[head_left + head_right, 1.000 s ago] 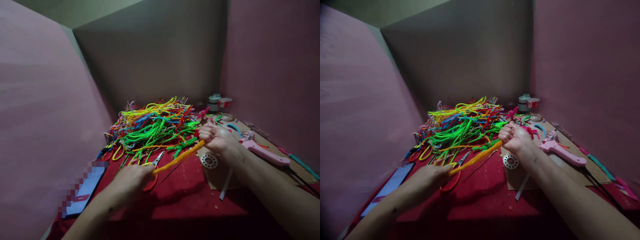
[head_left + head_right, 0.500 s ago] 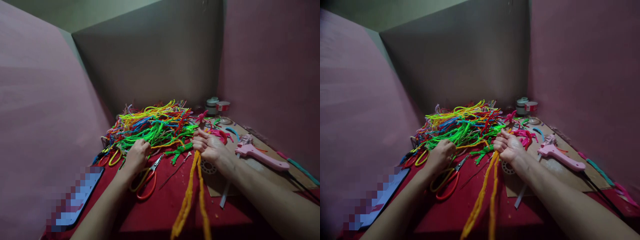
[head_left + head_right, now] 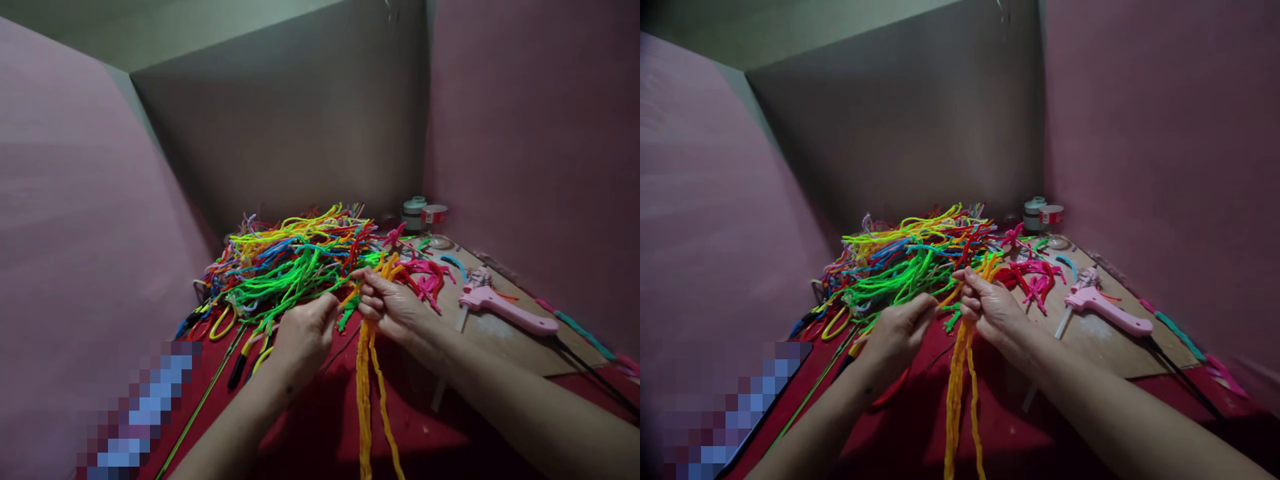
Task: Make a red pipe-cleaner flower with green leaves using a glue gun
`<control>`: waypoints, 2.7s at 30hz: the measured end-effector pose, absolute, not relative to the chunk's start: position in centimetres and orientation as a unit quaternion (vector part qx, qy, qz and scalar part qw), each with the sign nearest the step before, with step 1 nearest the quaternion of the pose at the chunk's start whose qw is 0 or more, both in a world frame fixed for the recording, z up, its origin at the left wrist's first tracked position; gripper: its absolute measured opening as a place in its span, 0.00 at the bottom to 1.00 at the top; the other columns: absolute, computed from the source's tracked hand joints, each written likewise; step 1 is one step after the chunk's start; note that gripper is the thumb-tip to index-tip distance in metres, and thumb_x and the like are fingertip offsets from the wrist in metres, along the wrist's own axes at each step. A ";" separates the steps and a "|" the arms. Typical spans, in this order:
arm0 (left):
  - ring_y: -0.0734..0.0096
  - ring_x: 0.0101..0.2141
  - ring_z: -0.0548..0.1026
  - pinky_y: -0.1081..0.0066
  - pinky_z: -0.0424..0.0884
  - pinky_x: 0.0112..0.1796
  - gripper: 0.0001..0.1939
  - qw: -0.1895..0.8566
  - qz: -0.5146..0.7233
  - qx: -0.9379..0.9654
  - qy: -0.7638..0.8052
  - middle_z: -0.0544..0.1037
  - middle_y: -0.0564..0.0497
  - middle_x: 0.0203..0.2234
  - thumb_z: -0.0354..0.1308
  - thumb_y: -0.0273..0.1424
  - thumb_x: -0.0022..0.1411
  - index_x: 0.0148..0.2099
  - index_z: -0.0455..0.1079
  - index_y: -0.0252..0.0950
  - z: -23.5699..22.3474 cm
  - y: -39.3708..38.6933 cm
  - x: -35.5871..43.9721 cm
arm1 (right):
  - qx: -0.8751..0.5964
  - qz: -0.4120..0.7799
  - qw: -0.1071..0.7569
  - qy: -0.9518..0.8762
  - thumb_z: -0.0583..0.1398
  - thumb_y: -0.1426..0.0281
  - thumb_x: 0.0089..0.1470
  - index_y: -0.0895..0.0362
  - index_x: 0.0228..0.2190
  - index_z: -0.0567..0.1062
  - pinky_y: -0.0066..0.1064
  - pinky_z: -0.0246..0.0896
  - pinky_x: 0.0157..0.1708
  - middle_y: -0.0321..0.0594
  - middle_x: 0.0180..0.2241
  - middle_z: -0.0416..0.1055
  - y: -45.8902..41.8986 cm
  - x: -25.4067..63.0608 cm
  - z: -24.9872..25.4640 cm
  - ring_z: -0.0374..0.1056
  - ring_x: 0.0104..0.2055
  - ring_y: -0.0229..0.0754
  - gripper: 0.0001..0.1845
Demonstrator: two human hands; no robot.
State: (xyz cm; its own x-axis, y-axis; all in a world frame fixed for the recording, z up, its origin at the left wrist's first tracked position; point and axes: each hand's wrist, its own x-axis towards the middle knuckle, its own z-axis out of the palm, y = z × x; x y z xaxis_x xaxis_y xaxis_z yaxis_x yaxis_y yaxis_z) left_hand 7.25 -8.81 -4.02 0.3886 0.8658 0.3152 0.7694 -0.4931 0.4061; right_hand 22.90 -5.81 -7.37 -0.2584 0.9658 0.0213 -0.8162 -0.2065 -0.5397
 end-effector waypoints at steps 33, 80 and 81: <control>0.83 0.07 0.48 0.78 0.42 0.11 0.15 0.705 0.203 0.512 0.447 0.64 0.58 0.08 0.50 0.41 0.58 0.29 0.65 0.34 -9.4 -16.1 6.5 | -0.085 0.748 0.639 -0.160 0.38 0.69 0.65 0.59 0.28 0.68 0.20 0.34 0.09 0.23 0.08 0.42 -5.2 28.2 -4.3 0.39 0.08 0.29 0.24; 0.74 0.28 0.66 0.76 0.60 0.30 0.17 -0.044 0.187 0.832 0.520 0.69 0.53 0.25 0.39 0.39 0.65 0.33 0.64 0.36 -4.9 -5.6 -0.1 | -0.482 0.076 0.142 -0.862 0.58 0.71 0.49 0.56 0.44 0.71 0.38 0.57 0.41 0.48 0.41 0.68 -8.3 30.3 -8.3 0.61 0.43 0.49 0.18; 0.74 0.28 0.66 0.75 0.60 0.30 0.17 -0.055 0.168 0.842 0.510 0.69 0.53 0.26 0.39 0.39 0.65 0.34 0.65 0.37 -5.2 -5.3 -0.1 | -0.482 0.074 0.137 -0.862 0.58 0.72 0.49 0.56 0.44 0.71 0.38 0.57 0.41 0.48 0.40 0.68 -8.1 30.3 -8.3 0.62 0.43 0.49 0.18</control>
